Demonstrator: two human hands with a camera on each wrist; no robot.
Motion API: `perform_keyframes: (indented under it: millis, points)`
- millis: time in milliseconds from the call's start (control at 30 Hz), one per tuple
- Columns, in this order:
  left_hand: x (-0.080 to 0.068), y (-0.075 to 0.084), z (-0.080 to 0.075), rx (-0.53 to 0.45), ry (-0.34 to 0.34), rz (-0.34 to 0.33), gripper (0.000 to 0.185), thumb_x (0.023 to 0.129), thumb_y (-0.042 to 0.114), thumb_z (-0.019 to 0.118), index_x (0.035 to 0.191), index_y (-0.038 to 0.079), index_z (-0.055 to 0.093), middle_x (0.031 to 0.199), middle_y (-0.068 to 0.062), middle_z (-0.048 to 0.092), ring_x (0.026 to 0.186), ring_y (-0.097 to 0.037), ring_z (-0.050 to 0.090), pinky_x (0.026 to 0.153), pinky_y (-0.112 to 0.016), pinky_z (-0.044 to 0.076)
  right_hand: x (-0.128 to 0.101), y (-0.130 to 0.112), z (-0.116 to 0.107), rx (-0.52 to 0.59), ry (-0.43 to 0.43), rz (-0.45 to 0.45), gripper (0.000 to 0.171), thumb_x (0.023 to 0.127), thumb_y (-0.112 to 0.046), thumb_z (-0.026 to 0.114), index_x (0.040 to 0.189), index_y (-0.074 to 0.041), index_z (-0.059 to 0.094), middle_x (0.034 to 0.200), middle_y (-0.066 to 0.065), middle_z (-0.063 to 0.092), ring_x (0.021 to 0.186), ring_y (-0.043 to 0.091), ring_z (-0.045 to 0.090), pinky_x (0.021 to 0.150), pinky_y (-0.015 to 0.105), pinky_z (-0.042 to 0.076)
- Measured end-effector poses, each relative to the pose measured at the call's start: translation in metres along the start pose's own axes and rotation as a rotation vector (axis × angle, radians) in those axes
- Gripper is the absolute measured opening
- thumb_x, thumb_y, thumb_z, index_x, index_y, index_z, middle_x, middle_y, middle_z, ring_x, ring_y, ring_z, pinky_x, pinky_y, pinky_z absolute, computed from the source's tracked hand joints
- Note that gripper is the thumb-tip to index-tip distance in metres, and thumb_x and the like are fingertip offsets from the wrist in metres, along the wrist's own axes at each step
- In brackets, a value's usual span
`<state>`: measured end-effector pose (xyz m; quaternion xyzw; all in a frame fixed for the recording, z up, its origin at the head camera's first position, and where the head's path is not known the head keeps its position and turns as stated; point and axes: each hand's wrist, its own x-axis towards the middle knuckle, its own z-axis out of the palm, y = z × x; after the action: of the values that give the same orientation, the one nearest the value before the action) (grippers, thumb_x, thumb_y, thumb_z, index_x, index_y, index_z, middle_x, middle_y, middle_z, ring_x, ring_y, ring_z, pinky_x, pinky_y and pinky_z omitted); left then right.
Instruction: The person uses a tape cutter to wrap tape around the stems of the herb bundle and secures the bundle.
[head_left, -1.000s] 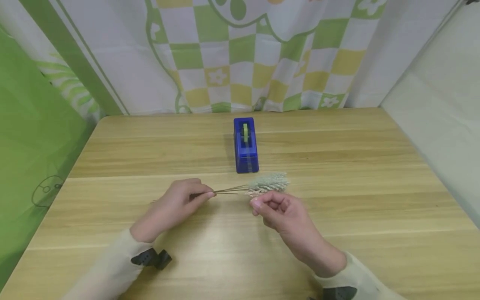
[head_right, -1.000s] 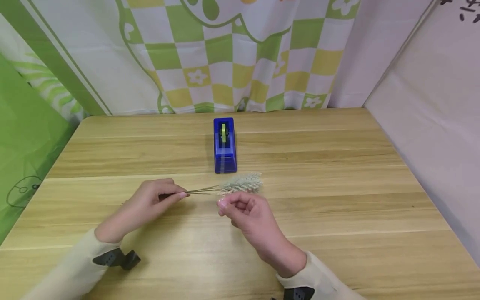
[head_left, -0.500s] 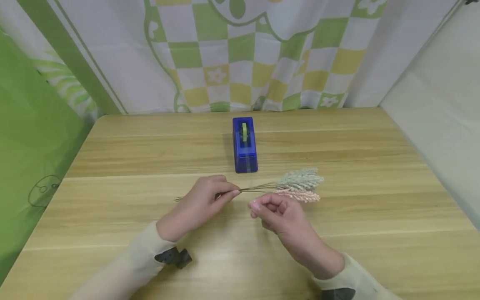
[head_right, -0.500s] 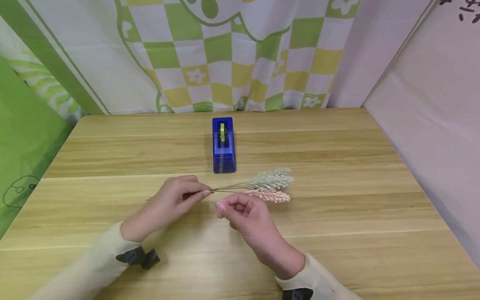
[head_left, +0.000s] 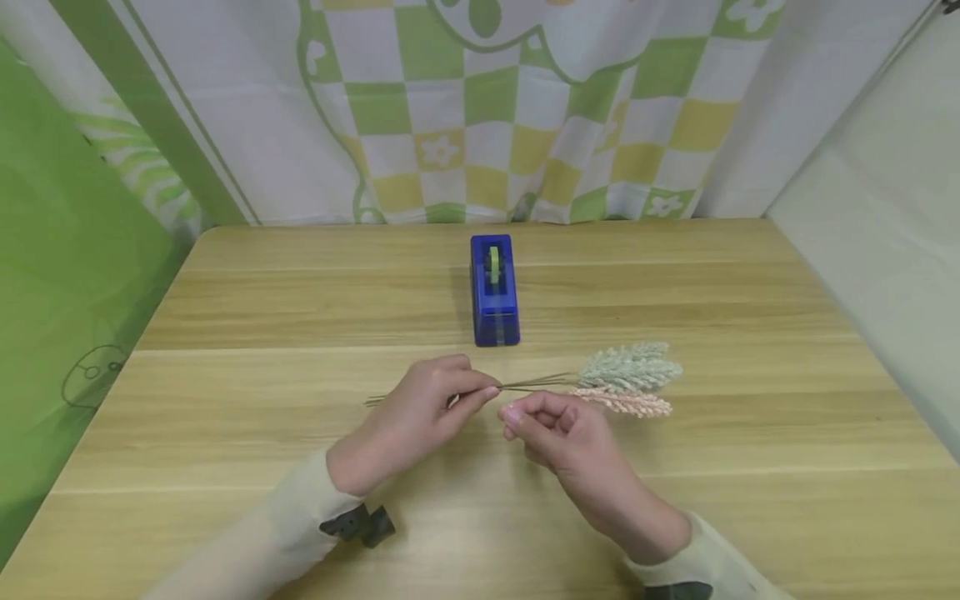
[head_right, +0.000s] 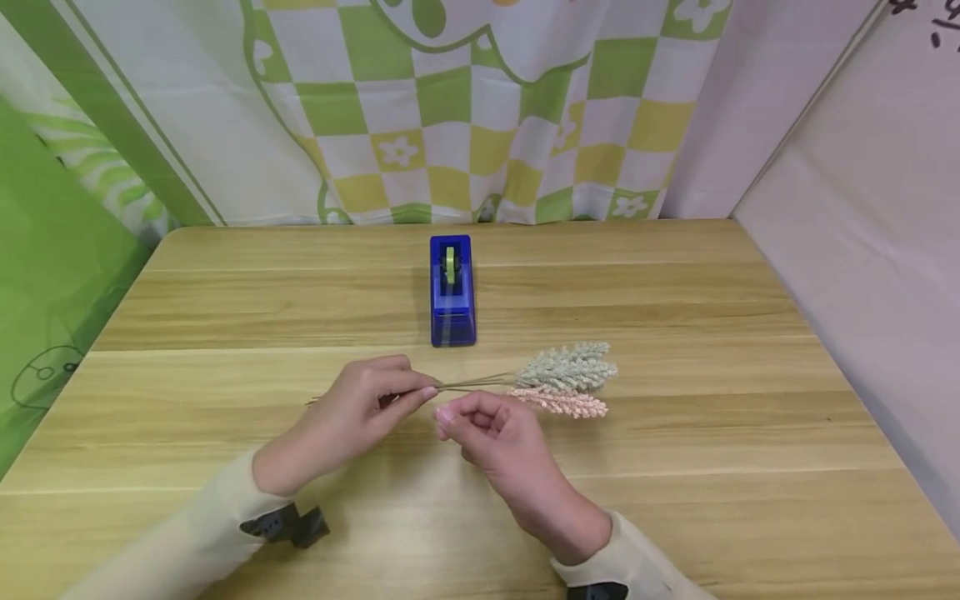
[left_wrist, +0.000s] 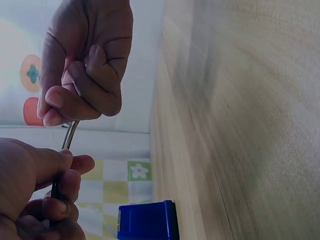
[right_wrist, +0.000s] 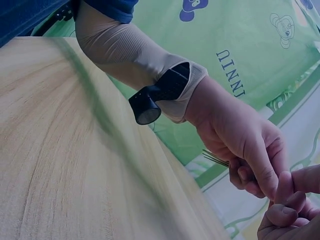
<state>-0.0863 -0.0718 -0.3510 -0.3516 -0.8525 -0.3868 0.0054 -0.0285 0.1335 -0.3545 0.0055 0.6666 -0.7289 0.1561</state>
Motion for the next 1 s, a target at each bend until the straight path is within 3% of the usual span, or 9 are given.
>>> perform_keyframes:
  millis: [233, 567, 867, 1000]
  points:
    - [-0.001, 0.003, 0.001, 0.008, 0.018, 0.005, 0.018, 0.103, 0.015, 0.066, 0.107, 0.007, 0.081, 0.076, 0.004, 0.061, 0.066, -0.002, 0.044, 0.058, -0.019, 0.044, 0.001, 0.002, -0.001, 0.03, -0.021, -0.032, 0.007, 0.1, -0.012, 0.068, 0.095, -0.015, 0.072, 0.082, -0.011, 0.073, 0.057, -0.002, 0.041, 0.054, 0.014, 0.035]
    - [-0.003, 0.002, 0.001, 0.016, 0.05, 0.049, 0.016, 0.103, 0.013, 0.066, 0.105, 0.007, 0.081, 0.077, 0.002, 0.062, 0.067, -0.001, 0.043, 0.058, -0.018, 0.044, 0.001, 0.004, 0.0, 0.062, -0.016, 0.028, 0.008, 0.101, -0.013, 0.068, 0.095, -0.017, 0.072, 0.082, -0.011, 0.072, 0.058, -0.001, 0.042, 0.056, 0.014, 0.036]
    - [-0.003, 0.003, 0.001, 0.005, 0.081, 0.061, 0.015, 0.103, 0.012, 0.066, 0.105, 0.006, 0.08, 0.08, 0.002, 0.067, 0.066, -0.002, 0.045, 0.058, -0.018, 0.045, 0.007, 0.007, 0.0, -0.027, 0.023, 0.0, 0.003, 0.099, -0.011, 0.068, 0.098, -0.009, 0.071, 0.082, -0.01, 0.073, 0.066, 0.002, 0.051, 0.06, 0.015, 0.041]
    - [-0.002, 0.003, 0.0, 0.005, 0.08, 0.059, 0.015, 0.102, 0.012, 0.067, 0.104, 0.006, 0.08, 0.081, 0.002, 0.068, 0.066, -0.002, 0.046, 0.058, -0.017, 0.045, 0.01, 0.009, 0.0, -0.054, 0.05, 0.025, 0.01, 0.099, -0.011, 0.069, 0.102, -0.001, 0.069, 0.082, -0.01, 0.072, 0.068, 0.004, 0.052, 0.063, 0.017, 0.043]
